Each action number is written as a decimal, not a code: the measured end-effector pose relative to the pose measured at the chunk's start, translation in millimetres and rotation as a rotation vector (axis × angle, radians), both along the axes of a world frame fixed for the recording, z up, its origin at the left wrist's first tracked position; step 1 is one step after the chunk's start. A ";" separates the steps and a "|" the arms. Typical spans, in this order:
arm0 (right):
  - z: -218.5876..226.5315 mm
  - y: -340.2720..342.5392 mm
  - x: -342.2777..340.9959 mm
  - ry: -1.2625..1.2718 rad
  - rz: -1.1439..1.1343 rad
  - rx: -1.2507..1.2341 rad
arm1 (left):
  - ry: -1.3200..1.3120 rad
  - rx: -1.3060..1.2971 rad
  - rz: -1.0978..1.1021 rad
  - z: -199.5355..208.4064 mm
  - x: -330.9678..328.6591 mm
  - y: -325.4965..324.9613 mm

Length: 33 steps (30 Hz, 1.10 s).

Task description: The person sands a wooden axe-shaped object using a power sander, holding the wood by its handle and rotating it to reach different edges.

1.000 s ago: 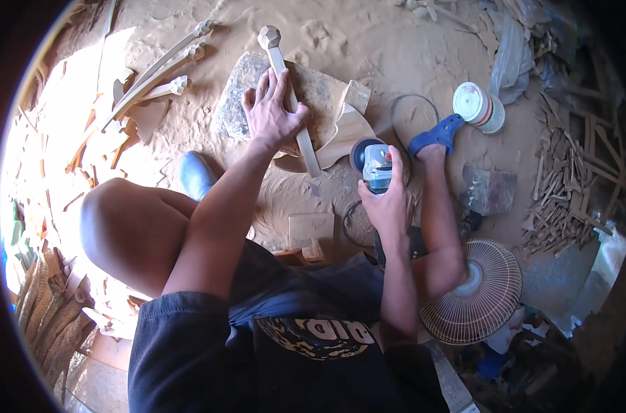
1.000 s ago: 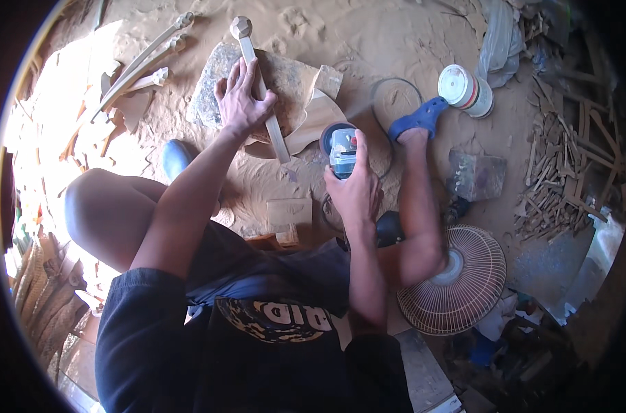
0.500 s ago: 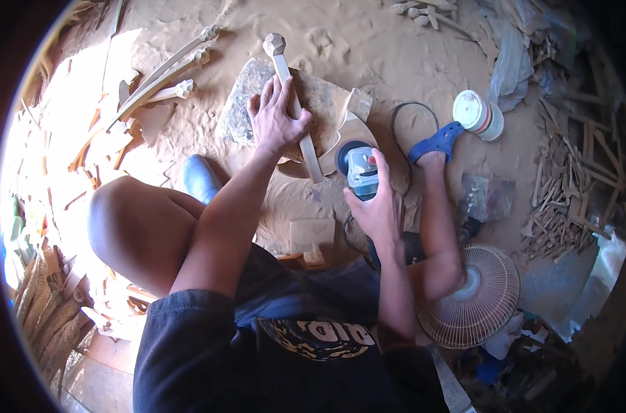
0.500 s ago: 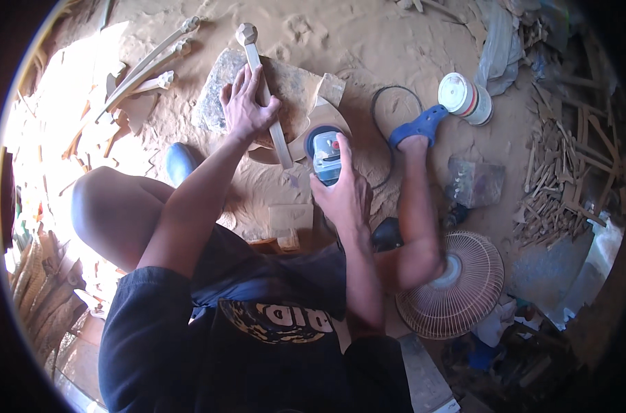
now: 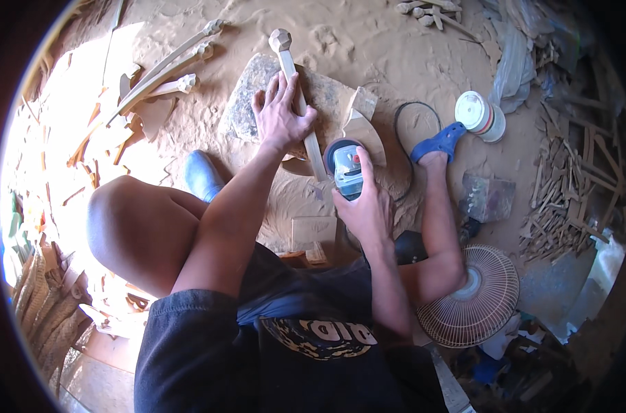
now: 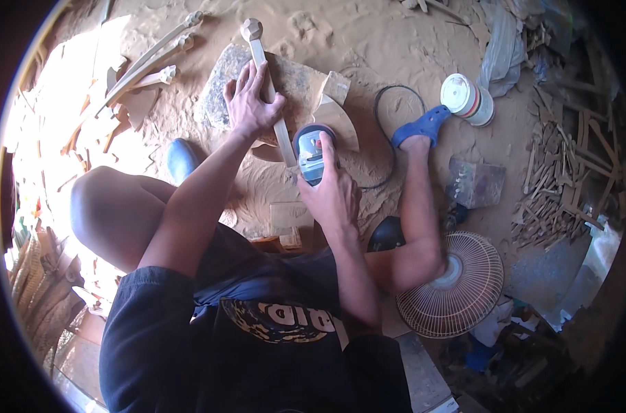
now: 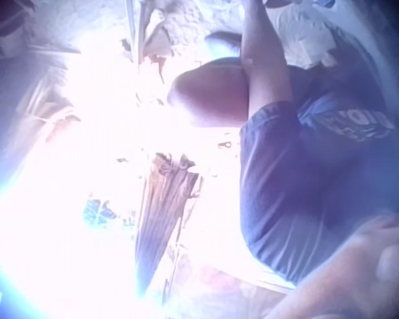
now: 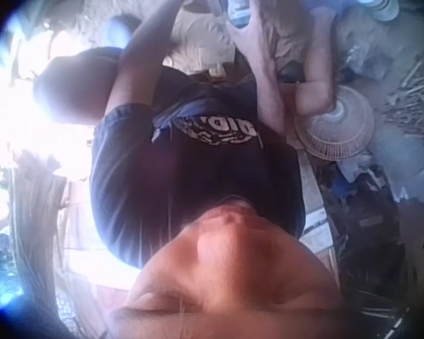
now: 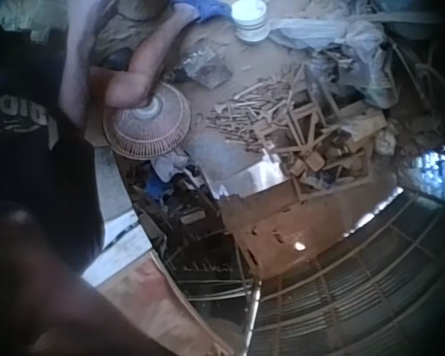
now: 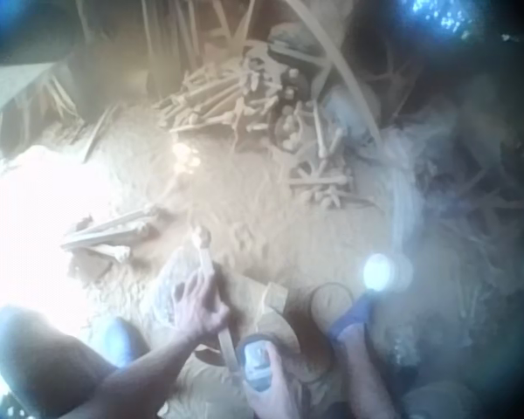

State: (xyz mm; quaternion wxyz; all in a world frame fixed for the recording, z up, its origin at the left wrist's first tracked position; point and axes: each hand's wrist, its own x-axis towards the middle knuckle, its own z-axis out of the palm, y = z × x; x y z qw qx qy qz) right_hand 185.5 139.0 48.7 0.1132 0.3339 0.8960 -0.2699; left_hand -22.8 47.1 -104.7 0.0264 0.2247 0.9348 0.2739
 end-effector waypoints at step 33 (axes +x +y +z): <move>2.6 3.3 -15.0 -0.054 -0.030 -0.009 | 0.002 -0.019 0.003 2.0 0.7 1.1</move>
